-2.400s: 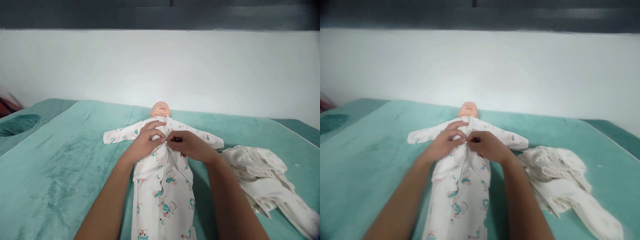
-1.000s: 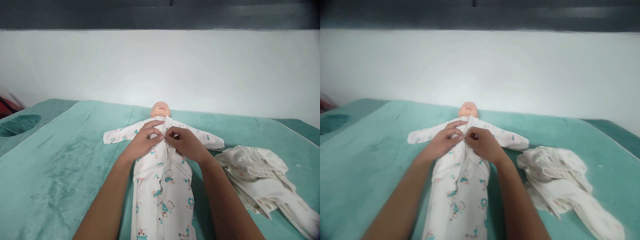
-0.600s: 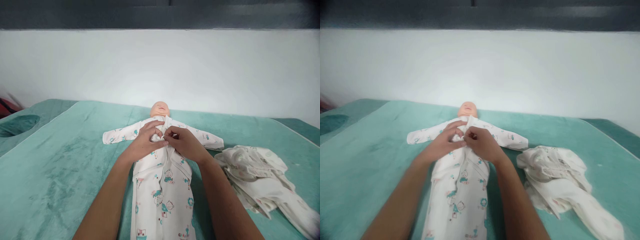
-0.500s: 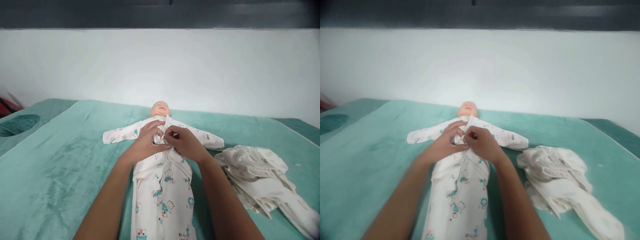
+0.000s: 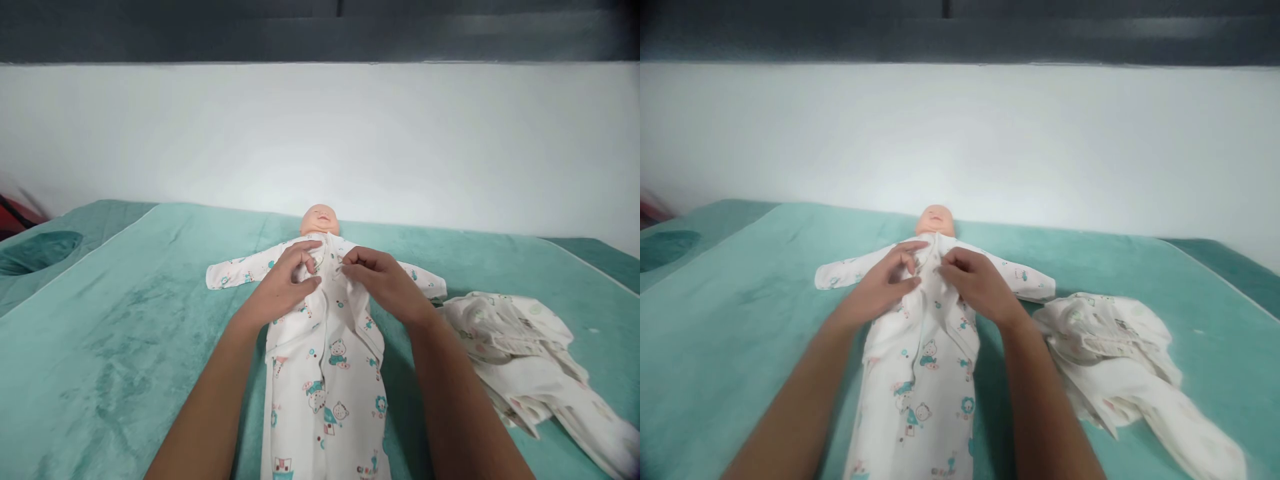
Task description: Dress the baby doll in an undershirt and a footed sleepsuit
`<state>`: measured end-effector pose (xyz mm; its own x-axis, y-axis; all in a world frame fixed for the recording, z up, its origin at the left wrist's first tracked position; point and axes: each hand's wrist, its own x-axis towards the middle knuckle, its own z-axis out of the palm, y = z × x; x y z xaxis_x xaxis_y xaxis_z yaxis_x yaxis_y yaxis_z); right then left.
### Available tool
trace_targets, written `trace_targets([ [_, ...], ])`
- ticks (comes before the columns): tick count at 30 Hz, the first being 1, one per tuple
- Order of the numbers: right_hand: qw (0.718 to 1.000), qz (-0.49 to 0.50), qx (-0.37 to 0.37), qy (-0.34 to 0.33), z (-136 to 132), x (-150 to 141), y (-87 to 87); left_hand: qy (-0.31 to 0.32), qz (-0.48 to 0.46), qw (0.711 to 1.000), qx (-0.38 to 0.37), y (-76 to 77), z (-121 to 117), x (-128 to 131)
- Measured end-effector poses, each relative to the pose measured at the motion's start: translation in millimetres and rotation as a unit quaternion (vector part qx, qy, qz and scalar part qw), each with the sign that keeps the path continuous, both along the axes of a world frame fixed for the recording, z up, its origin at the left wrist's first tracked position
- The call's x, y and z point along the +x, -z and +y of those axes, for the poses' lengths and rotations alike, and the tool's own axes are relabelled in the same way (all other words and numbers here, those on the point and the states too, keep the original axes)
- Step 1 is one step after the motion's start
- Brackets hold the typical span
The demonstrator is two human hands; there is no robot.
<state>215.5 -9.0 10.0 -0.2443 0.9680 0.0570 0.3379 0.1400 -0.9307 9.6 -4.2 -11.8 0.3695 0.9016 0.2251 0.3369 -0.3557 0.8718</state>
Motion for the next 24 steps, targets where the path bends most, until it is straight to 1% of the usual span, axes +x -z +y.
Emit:
trace_targets([
  [2,0.999,-0.021,0.006,0.034,-1.3,14.3,-7.8,-0.012,-0.016,1.0,0.003,-0.1,0.1,-1.9],
  [4,0.993,-0.089,-0.014,0.078,-3.0,33.0,-15.4,-0.02,-0.031,0.999,0.011,0.7,0.8,-2.3],
  [5,0.985,-0.135,-0.025,0.1,-3.8,43.5,-18.4,-0.024,-0.037,0.999,0.014,1.5,1.4,-2.0],
  [7,0.958,-0.239,-0.032,0.153,-5.1,65.2,-21.7,-0.049,-0.041,0.998,0.025,3.6,3.4,-0.8],
  [9,0.917,-0.339,-0.036,0.209,-5.2,85.3,-20.4,-0.099,-0.027,0.994,0.039,5.9,6.1,0.7],
  [10,0.896,-0.379,-0.048,0.225,-4.8,93.6,-18.2,-0.127,-0.014,0.991,0.042,6.9,7.4,1.3],
  [11,0.881,-0.408,-0.068,0.231,-4.2,100.2,-15.4,-0.152,0.0,0.987,0.044,7.7,8.7,1.9],
  [13,0.866,-0.436,-0.107,0.222,-2.8,107.6,-9.9,-0.182,0.027,0.982,0.049,8.4,10.2,2.9],
  [14,0.863,-0.442,-0.111,0.218,-2.4,108.0,-8.1,-0.184,0.039,0.981,0.056,8.4,10.5,3.3],
  [16,0.857,-0.453,-0.089,0.228,-2.0,102.2,-7.2,-0.169,0.069,0.98,0.075,7.8,9.9,3.9],
  [18,0.857,-0.454,-0.039,0.239,-1.8,88.2,-8.7,-0.15,0.103,0.979,0.092,7.4,8.7,4.6],
  [19,0.864,-0.444,-0.007,0.236,-1.3,78.2,-9.1,-0.146,0.117,0.977,0.1,7.5,8.1,5.0],
  [21,0.895,-0.387,0.071,0.209,0.8,53.3,-6.8,-0.153,0.127,0.973,0.113,8.3,7.9,5.6],
  [23,0.935,-0.279,0.152,0.16,4.0,24.5,0.9,-0.174,0.105,0.973,0.106,9.3,9.2,5.5],
  [24,0.95,-0.221,0.182,0.128,5.5,10.1,6.5,-0.189,0.084,0.974,0.093,9.4,10.2,4.8],
])
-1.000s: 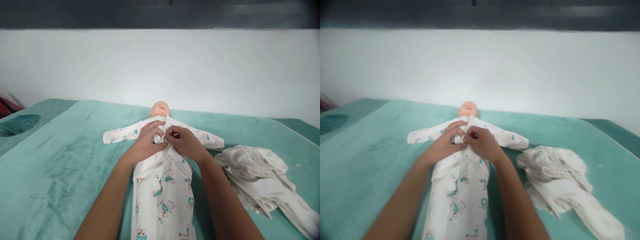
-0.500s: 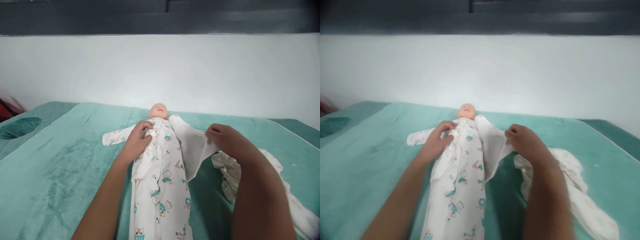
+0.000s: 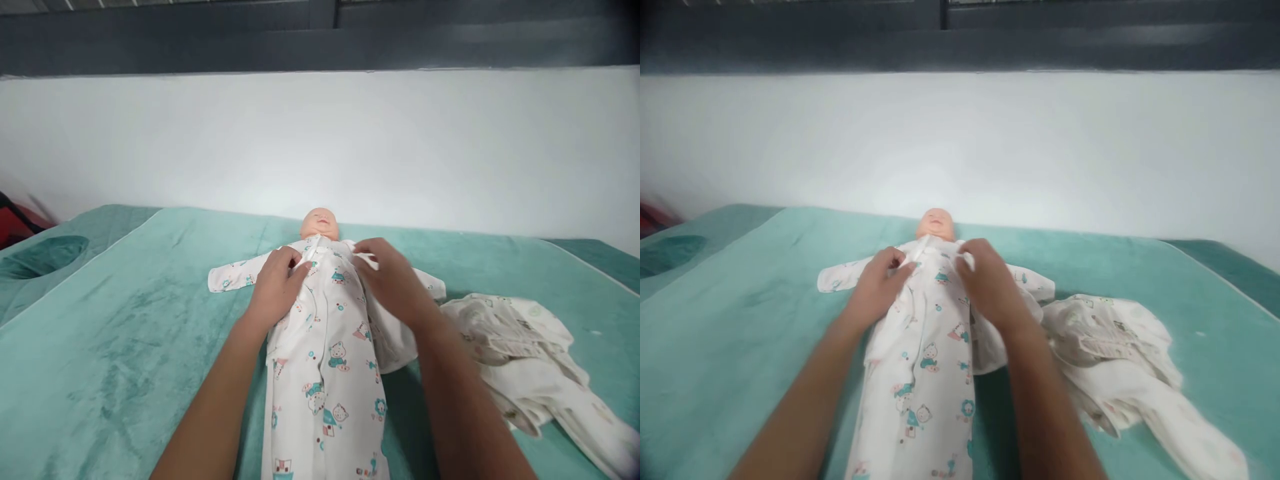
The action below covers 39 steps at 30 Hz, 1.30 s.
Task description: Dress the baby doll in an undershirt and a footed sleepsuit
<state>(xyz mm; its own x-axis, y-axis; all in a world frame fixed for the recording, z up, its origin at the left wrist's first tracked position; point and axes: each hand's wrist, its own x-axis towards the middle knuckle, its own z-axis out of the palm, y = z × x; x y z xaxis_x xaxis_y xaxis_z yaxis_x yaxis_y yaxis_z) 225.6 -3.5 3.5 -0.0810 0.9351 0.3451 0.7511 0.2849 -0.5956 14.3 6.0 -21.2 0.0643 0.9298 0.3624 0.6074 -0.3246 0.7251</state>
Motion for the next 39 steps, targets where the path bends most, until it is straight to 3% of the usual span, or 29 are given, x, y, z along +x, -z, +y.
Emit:
trace_targets([
  [3,0.992,0.047,0.037,-0.108,3.0,-34.2,18.2,-0.069,-0.088,0.993,-0.036,-2.8,3.2,-7.1],
  [7,0.99,0.003,0.021,-0.138,5.0,-46.3,31.0,-0.192,-0.185,0.957,-0.117,-7.0,2.0,-32.7],
  [10,0.991,0.002,-0.004,-0.134,7.1,-41.5,31.1,-0.232,-0.183,0.944,-0.147,-1.7,-2.2,-61.9],
  [14,0.991,0.008,-0.019,-0.13,8.7,-38.6,30.2,-0.264,-0.121,0.948,-0.127,12.8,-3.0,-96.7],
  [18,0.992,0.016,-0.033,-0.121,8.1,-39.4,30.8,-0.264,-0.03,0.96,-0.087,23.8,1.3,-104.1],
  [21,0.994,0.003,-0.019,-0.106,8.7,-43.0,27.9,-0.266,0.12,0.956,-0.006,26.6,3.1,-88.2],
  [23,0.994,-0.024,-0.007,-0.102,12.3,-50.0,23.4,-0.24,0.204,0.947,0.065,27.1,4.0,-71.9],
  [25,0.991,-0.073,0.004,-0.109,20.4,-62.2,17.6,-0.162,0.241,0.952,0.099,28.3,6.2,-56.6],
  [27,0.982,-0.145,0.009,-0.124,33.2,-78.7,12.0,-0.1,0.265,0.954,0.097,30.6,10.8,-47.0],
  [29,0.966,-0.218,0.002,-0.137,48.3,-97.1,7.8,-0.079,0.28,0.955,0.065,32.9,17.6,-45.5],
  [34,0.931,-0.319,-0.047,-0.174,74.4,-126.8,2.2,-0.106,0.262,0.959,-0.005,33.2,32.7,-63.1],
  [39,0.92,-0.311,-0.032,-0.235,75.0,-121.8,0.4,-0.16,0.216,0.962,-0.036,32.9,35.2,-74.4],
])
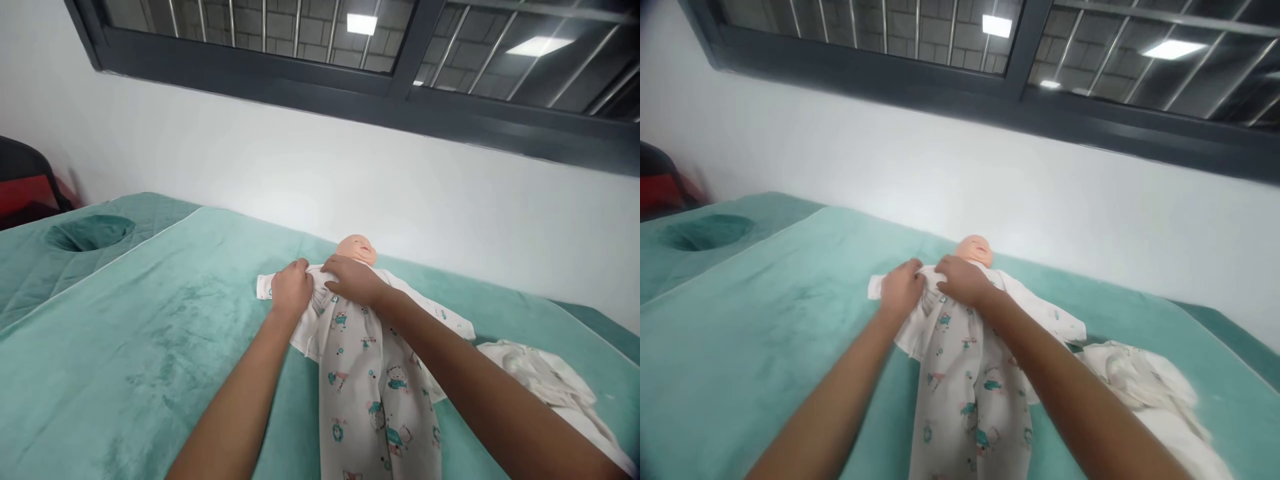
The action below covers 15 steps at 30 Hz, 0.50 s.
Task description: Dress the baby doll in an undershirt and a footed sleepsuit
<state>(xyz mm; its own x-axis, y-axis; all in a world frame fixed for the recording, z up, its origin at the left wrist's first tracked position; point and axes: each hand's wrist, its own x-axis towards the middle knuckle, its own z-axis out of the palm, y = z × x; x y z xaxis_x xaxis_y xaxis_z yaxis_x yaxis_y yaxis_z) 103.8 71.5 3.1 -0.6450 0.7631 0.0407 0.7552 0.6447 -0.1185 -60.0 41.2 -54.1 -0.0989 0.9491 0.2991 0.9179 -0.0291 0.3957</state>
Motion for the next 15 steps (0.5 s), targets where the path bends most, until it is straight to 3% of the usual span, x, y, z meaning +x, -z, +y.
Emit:
trace_targets([
  [4,0.998,-0.02,-0.001,-0.053,-0.3,-3.4,-0.3,-0.01,-0.021,1.0,-0.009,1.0,-0.1,-1.7],
  [11,0.992,-0.12,-0.015,-0.042,11.5,-42.0,4.8,-0.009,-0.03,0.999,-0.022,0.7,1.4,-4.8],
  [15,0.989,-0.134,-0.04,-0.045,22.5,-45.6,4.2,-0.007,-0.028,0.999,-0.023,0.0,0.8,-5.3],
])
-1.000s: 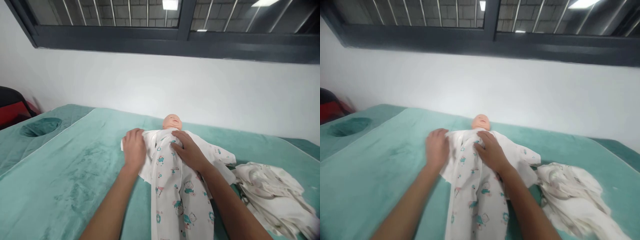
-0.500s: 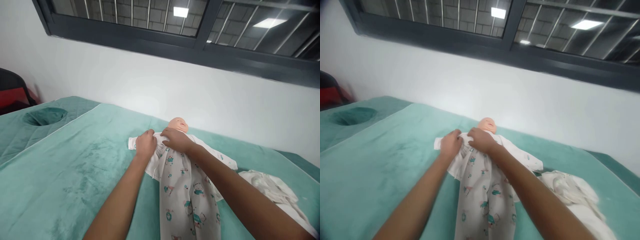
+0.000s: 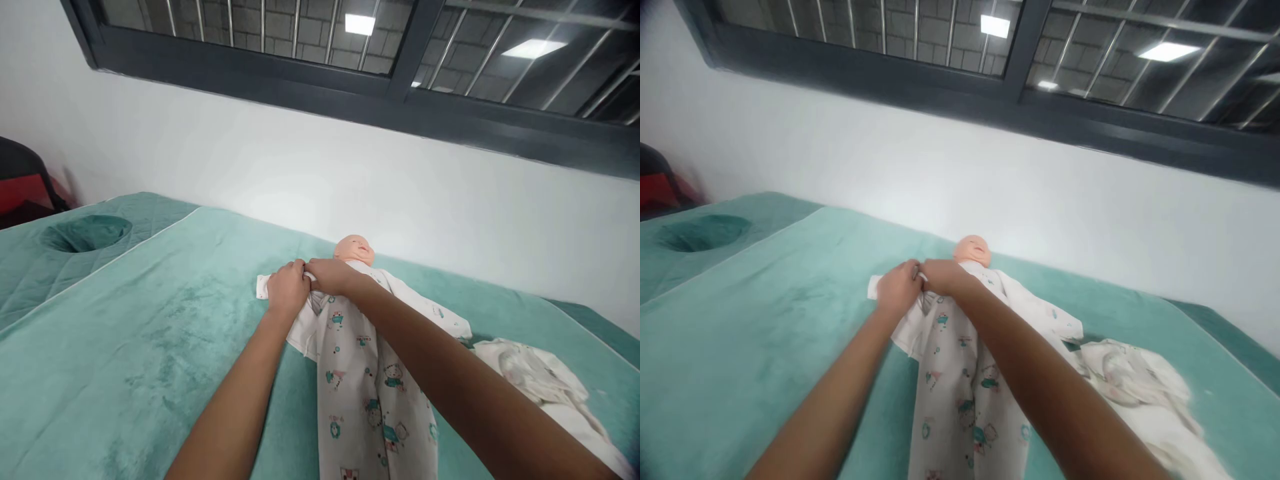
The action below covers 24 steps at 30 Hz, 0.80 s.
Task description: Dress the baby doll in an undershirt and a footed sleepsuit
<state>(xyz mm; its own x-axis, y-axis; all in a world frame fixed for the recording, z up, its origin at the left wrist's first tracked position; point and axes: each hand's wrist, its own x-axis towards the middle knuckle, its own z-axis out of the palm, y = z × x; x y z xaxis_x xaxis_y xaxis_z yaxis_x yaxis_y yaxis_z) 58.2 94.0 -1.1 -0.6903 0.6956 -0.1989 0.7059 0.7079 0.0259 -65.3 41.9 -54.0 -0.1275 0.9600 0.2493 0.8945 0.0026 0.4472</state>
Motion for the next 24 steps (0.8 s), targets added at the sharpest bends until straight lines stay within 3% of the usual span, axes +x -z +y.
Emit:
trace_targets([
  [11,0.997,-0.012,-0.072,-0.003,6.6,12.7,-16.6,0.01,-0.009,1.0,0.023,-0.4,-6.5,-1.4],
  [18,0.999,0.005,-0.041,0.014,7.1,39.3,-28.4,0.015,0.001,0.999,0.043,-3.3,-16.4,-3.5],
  [24,0.999,-0.004,-0.015,0.048,4.1,62.0,-49.7,0.037,0.027,0.999,0.018,-1.6,-21.4,-5.7],
])
